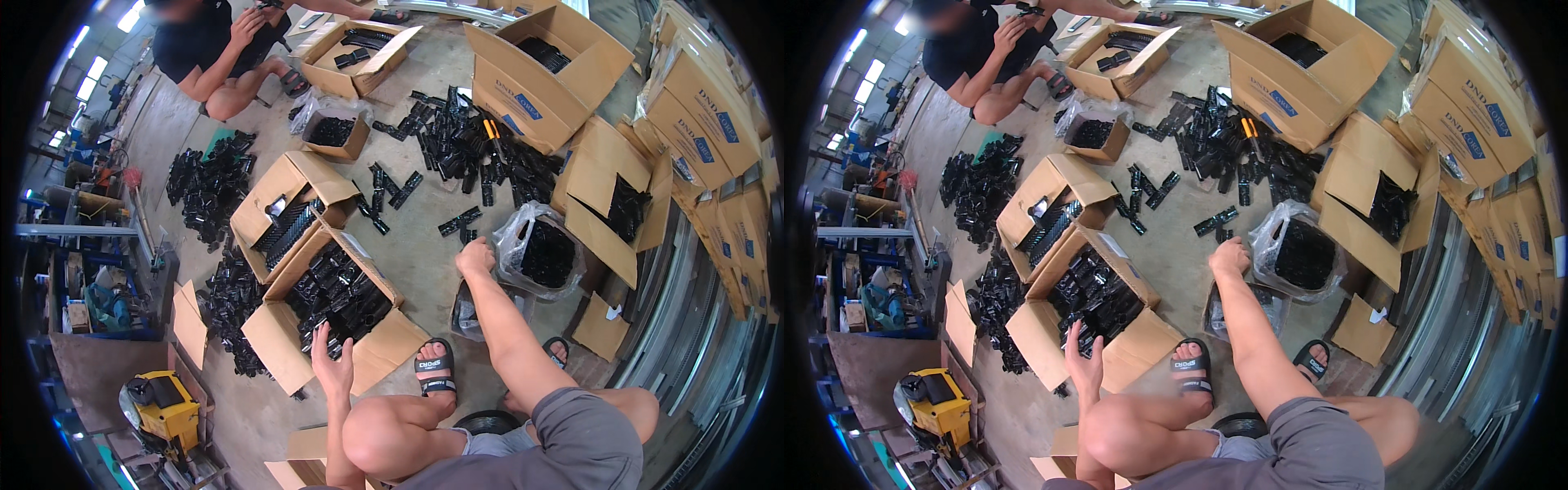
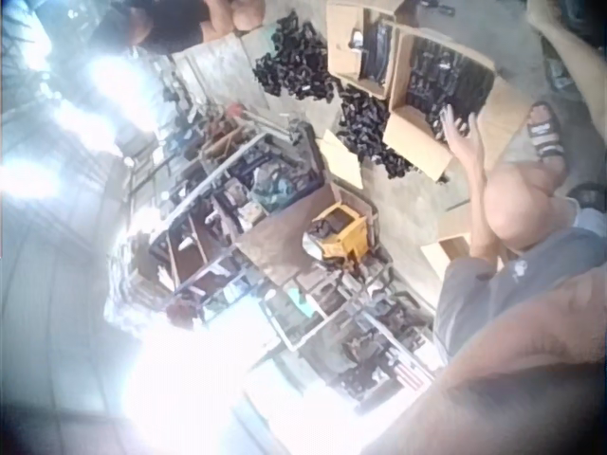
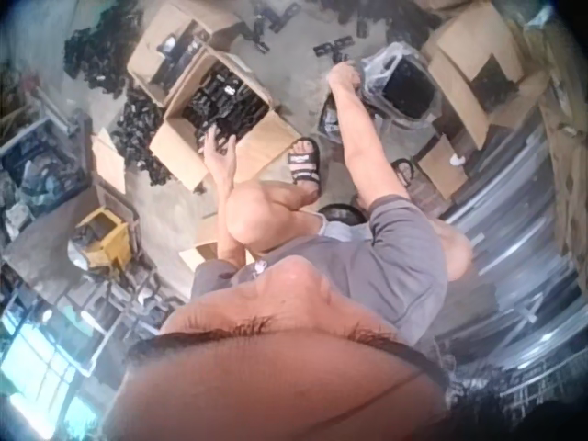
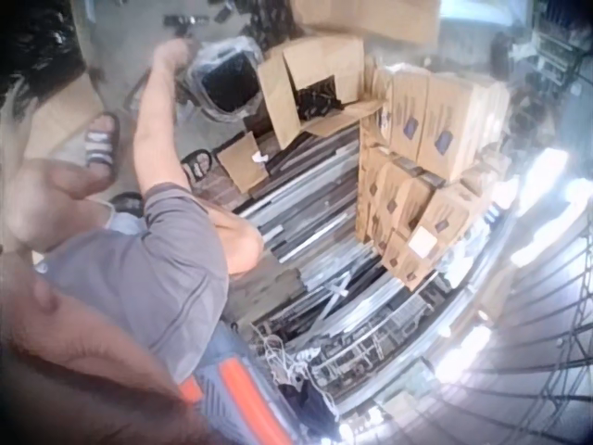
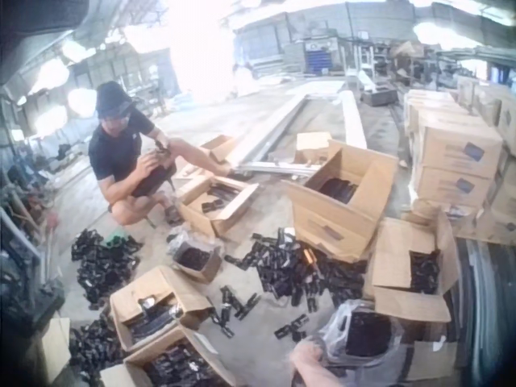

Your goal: The person picks up black metal parts one at a time, handling and turning them to check their condition before placing them into small plastic bags.

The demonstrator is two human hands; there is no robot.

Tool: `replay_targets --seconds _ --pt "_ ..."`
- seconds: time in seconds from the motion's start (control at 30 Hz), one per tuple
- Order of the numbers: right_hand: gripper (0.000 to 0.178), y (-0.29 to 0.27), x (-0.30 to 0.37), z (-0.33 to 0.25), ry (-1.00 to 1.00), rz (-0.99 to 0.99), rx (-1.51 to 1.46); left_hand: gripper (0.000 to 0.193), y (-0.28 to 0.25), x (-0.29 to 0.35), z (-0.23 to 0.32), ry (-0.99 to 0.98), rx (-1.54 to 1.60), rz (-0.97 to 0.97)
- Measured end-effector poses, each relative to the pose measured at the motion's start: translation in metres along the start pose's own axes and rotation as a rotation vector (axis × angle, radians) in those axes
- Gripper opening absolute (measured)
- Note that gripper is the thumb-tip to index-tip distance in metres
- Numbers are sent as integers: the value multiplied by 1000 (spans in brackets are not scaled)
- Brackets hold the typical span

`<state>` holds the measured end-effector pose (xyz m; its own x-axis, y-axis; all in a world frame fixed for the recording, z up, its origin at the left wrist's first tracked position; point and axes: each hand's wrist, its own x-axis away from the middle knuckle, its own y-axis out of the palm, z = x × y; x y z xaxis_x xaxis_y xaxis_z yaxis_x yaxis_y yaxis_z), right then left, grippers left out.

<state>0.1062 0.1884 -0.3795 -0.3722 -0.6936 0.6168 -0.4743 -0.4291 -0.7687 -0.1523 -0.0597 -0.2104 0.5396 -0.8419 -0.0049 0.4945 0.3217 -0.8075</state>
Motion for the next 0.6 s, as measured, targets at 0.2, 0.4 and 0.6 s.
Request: replay_targets --seconds 0.2,0.4,0.6 --pt "43 -18 8 7 -135 17 94 50 -22 -19 63 182 230 67" --pt "38 -40 7 15 -236 -190 -141 47 -62 -17 127 350 263 -101" --pt "26 -93 118 39 -514 -563 -1202 67 -59 -24 158 280 394 -594"
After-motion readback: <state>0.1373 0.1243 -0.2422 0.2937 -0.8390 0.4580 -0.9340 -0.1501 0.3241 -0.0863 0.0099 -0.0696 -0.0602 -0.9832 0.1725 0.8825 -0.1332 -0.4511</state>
